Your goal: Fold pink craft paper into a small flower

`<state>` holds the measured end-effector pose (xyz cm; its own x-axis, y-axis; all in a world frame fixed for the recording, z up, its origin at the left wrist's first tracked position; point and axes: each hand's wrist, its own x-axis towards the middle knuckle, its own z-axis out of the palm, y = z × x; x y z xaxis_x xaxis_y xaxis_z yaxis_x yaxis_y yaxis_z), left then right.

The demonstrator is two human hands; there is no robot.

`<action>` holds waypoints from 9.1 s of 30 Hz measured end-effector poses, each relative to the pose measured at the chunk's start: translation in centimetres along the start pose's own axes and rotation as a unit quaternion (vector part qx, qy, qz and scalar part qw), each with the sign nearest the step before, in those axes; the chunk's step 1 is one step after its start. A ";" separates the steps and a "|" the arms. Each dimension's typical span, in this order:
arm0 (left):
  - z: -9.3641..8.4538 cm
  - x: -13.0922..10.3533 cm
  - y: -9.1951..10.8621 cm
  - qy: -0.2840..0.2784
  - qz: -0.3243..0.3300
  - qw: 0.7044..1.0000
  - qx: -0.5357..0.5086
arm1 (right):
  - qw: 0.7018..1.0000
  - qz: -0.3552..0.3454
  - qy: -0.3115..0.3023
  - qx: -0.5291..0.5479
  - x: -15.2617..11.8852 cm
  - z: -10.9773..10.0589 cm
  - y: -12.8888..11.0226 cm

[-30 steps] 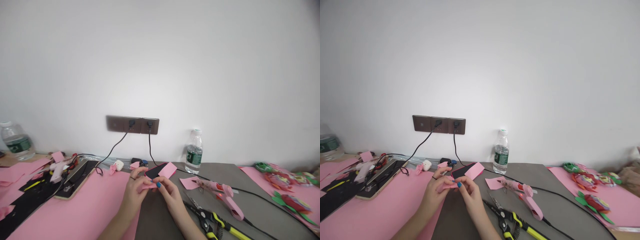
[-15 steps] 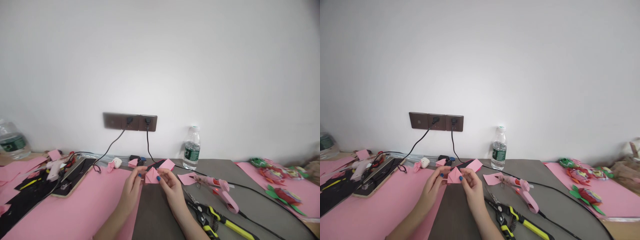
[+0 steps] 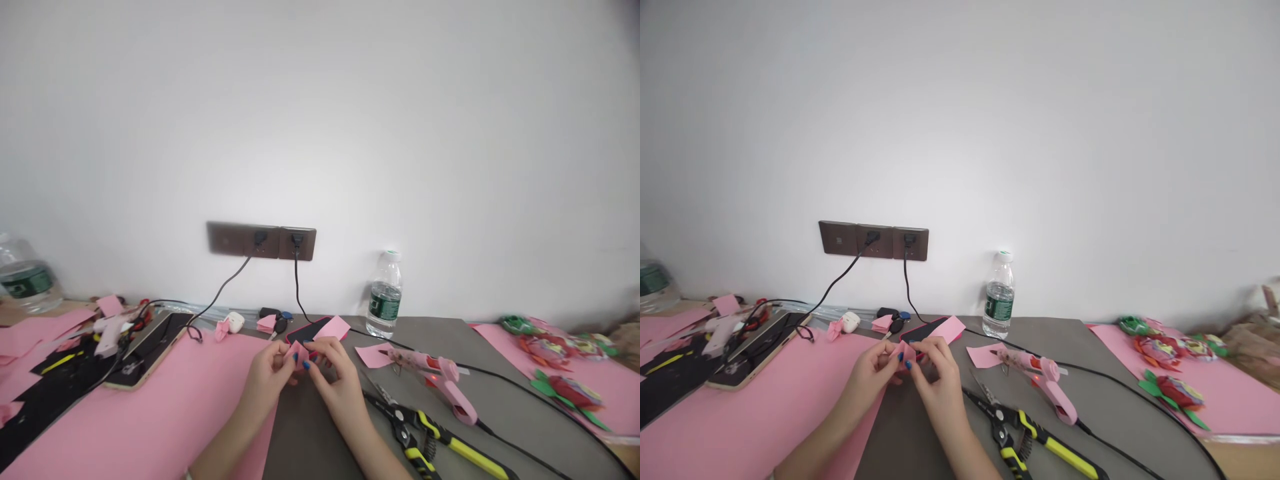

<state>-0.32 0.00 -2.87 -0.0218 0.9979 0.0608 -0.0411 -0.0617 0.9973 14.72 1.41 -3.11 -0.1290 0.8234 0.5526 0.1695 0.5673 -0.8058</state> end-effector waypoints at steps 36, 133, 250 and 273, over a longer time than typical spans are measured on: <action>0.4 -0.3 0.5 -0.025 -0.038 0.999 -0.023 | 0.995 0.063 0.020 0.078 -0.1 -0.1 0.8; 0.3 -0.3 0.4 0.026 -0.057 0.987 -0.149 | 0.996 -0.079 0.018 -0.046 0.0 -0.7 -1.4; 0.0 -0.2 0.0 0.022 0.028 0.998 0.046 | 0.998 0.047 -0.021 -0.046 -0.4 0.9 1.0; -0.1 -0.6 0.6 0.041 0.087 0.988 0.124 | 0.994 0.096 -0.039 -0.023 -0.2 0.3 0.8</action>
<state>-0.39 -0.62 -2.31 -0.0888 0.9670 0.2389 0.2154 -0.2155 0.9524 14.63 1.75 -3.94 -0.1655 0.9141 0.3703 0.2432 0.4017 -0.8829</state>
